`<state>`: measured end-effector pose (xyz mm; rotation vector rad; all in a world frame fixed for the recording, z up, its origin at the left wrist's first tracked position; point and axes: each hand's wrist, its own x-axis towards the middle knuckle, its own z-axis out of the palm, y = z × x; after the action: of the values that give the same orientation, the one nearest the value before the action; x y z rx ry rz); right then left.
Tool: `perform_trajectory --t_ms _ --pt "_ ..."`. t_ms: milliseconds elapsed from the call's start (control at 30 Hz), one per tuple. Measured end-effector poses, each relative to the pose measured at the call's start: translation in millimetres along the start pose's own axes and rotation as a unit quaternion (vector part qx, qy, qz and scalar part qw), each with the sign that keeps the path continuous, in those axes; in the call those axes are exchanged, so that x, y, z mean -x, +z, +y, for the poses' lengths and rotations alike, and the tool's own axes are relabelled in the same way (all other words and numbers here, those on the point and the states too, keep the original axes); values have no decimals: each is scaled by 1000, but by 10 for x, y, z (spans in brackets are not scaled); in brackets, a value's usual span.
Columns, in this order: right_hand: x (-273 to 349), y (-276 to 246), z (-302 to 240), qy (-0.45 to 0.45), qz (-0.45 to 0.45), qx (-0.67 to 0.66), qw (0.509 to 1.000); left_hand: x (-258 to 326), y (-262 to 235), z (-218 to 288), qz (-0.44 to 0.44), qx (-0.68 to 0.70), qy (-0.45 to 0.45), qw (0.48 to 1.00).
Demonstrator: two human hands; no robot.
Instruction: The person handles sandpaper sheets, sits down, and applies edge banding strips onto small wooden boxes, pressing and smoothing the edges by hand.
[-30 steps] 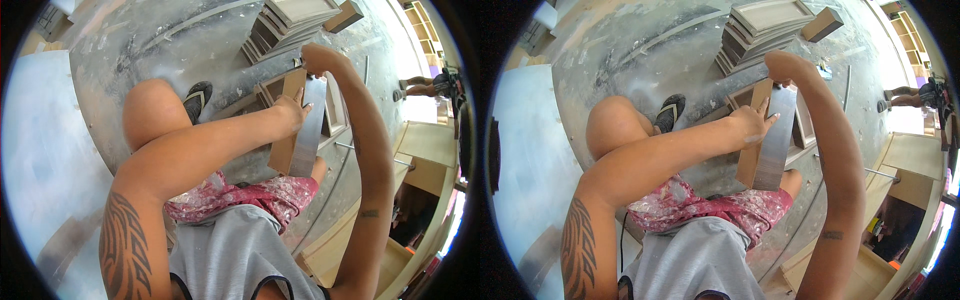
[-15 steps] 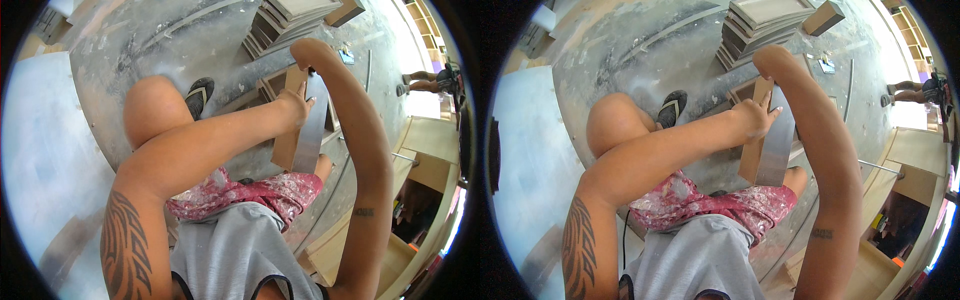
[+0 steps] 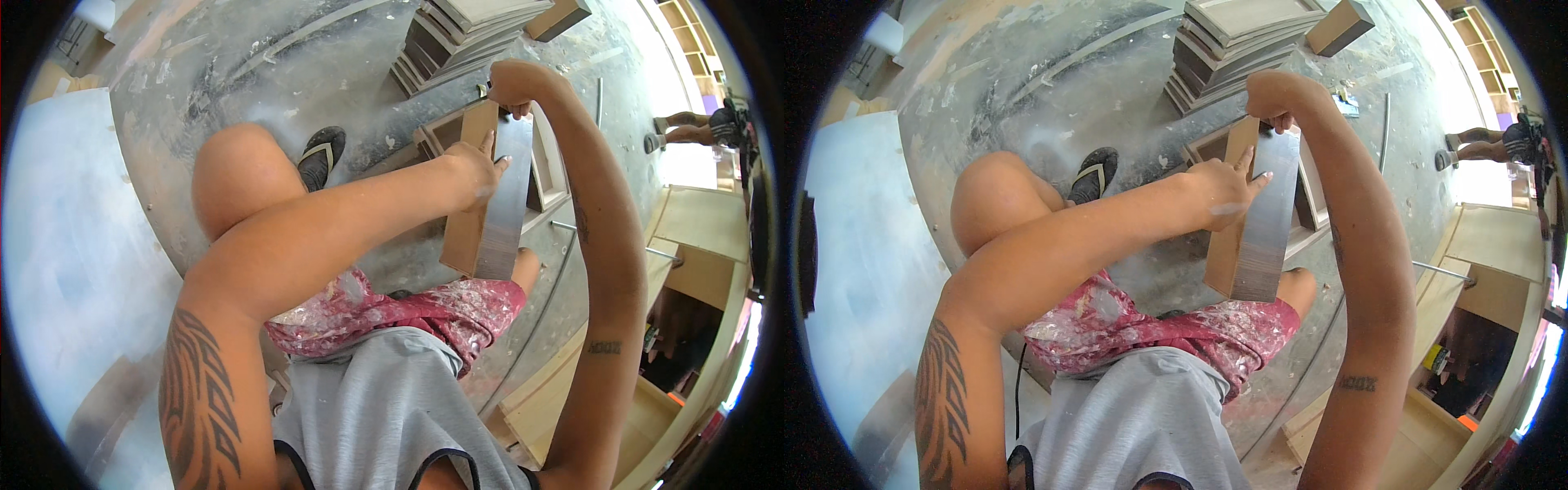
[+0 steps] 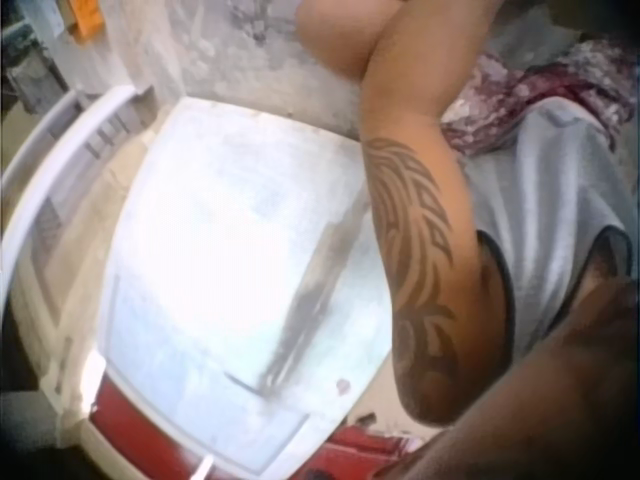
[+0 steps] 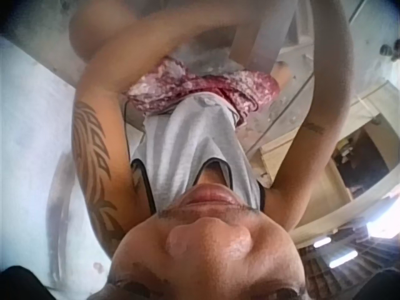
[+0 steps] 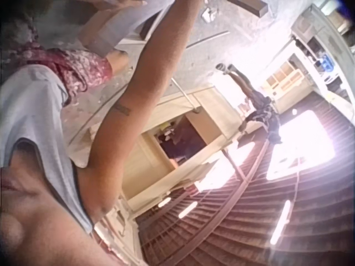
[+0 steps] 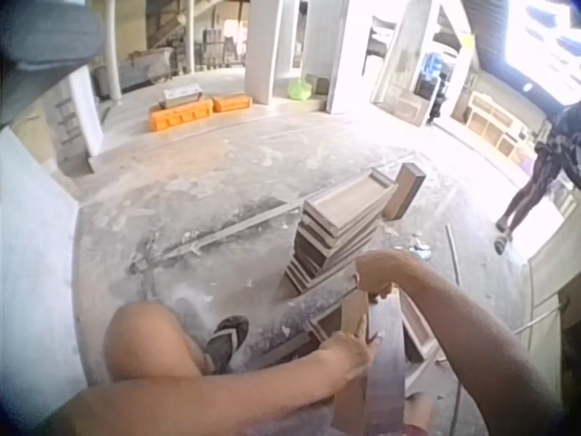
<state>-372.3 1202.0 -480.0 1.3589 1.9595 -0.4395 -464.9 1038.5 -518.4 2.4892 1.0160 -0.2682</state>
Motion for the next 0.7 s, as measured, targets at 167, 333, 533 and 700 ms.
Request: perform_trajectory --t_ms 167,333,533,700 --pt "86 40 -306 -34 26 100 994 9 64 -59 26 -2 -1 1000" --pt "-102 204 -339 -56 90 217 970 -24 17 -10 21 7 -7 1000" --pt "-224 409 -321 -49 218 164 961 2 22 -20 14 29 -16 999" --pt "-94 148 -73 -76 135 112 982 25 -25 -8 -9 29 -21 999"
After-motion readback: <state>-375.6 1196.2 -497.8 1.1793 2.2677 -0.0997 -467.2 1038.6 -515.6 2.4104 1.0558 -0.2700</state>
